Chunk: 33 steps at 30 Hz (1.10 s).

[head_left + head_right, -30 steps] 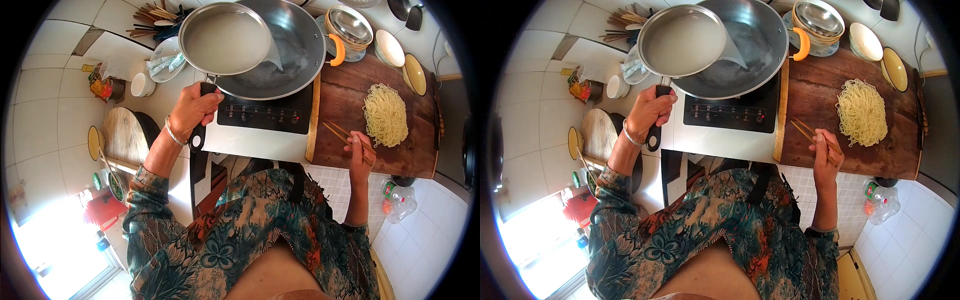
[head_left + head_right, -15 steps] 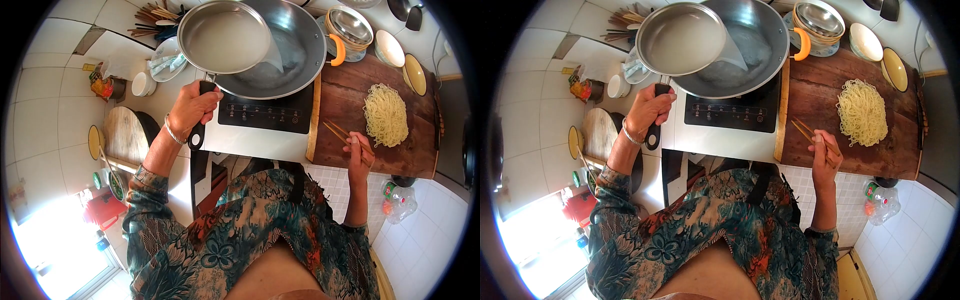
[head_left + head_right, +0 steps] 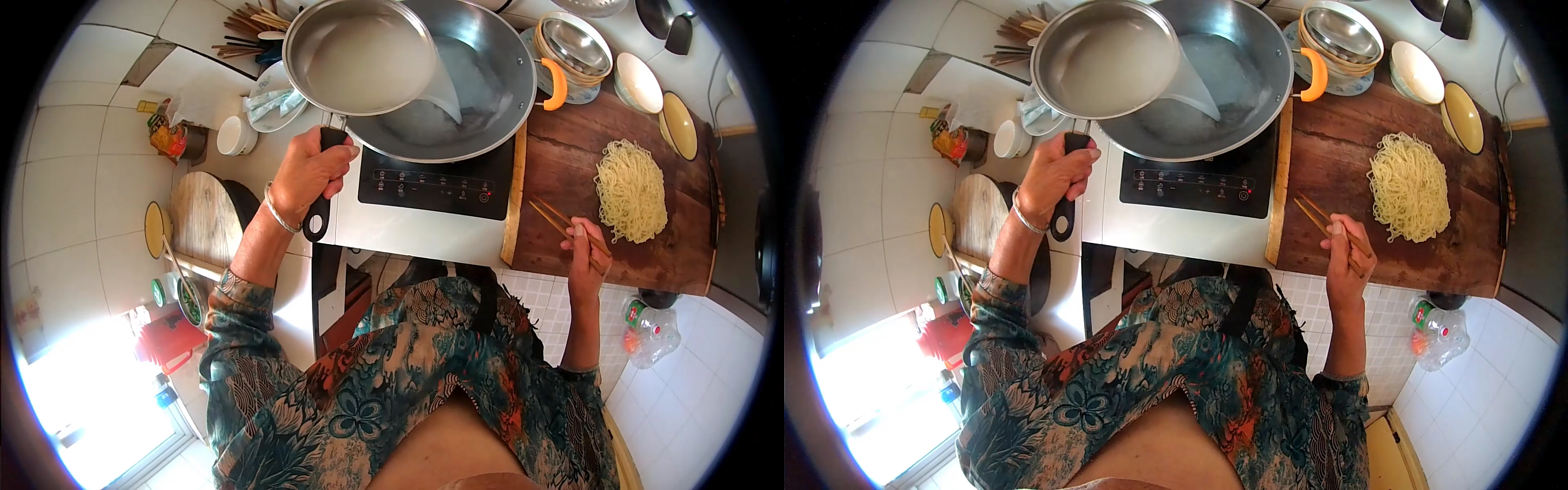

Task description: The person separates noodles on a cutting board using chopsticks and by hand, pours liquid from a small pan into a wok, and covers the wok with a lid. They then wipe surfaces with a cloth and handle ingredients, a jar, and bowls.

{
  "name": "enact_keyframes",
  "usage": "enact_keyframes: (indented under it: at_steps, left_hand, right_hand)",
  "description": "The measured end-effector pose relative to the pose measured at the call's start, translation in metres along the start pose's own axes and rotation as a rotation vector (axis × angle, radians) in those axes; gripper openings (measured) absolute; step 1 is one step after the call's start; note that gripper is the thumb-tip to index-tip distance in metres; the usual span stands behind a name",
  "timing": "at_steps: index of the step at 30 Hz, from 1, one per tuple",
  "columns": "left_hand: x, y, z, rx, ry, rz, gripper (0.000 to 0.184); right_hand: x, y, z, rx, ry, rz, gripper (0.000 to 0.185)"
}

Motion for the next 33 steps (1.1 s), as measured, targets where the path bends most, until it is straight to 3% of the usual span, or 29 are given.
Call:
enact_keyframes:
  at_steps: [33]
  left_hand:
    - [-0.007, -0.009, 0.015, 0.051, 0.057, 0.044, 0.014]
  right_hand:
    - [0.001, -0.002, -0.001, -0.005, -0.006, -0.029, 0.017]
Point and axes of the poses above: each hand's wrist, its own y-axis towards the middle knuckle, its own x-axis out of the palm, z = x × y, the point moved 3 cm from there along y, towards the middle knuckle, and after that the axes turned 7 degrees about -x, right-handed, at the moved point
